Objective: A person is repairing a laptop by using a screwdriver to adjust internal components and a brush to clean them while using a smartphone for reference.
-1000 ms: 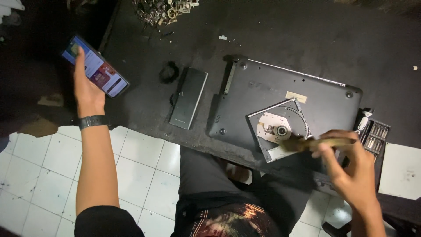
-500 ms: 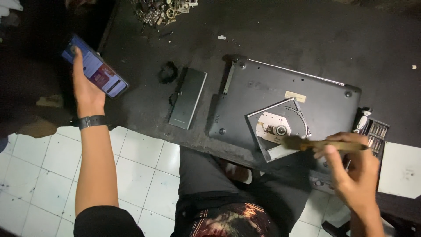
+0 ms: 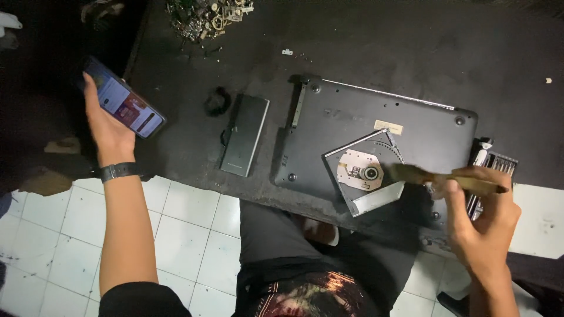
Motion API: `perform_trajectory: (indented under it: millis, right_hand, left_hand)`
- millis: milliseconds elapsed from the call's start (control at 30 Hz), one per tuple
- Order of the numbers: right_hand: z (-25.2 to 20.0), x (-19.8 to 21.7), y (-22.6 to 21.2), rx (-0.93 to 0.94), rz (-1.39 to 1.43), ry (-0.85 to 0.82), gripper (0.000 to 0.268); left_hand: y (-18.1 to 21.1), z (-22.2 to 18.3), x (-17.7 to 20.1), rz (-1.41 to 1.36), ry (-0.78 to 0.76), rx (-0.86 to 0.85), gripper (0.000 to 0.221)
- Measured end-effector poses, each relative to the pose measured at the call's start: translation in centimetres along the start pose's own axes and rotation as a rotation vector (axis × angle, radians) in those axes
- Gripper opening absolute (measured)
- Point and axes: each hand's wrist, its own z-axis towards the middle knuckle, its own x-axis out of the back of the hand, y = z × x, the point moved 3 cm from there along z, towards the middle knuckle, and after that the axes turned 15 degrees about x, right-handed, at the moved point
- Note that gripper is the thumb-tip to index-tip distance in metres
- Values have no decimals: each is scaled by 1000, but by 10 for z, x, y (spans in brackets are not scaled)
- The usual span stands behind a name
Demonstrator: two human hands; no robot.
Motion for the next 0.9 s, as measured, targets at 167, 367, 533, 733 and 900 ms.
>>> perform_trajectory:
  millis: [167,367,533,733,900]
  right_hand:
    - [-5,-5,11,-13,81,-106,21]
    - [-5,-7,8,-10,58,-152,20]
    - [-4,-10,17,-6,-49,-287,21]
    - [1,-6,5,75,12,-145,10]
    - [-5,-4,18,98,-109,-56,23]
  left_hand:
    - [-5,17,15,102,-14,-40,90]
    - [-9,29,24,107,72,-15,77]
    - [-8,25,21,126,41,-41,87]
    - [-11,25,28,87,74,4,97]
    - [-10,27,28,142,41,-52,103]
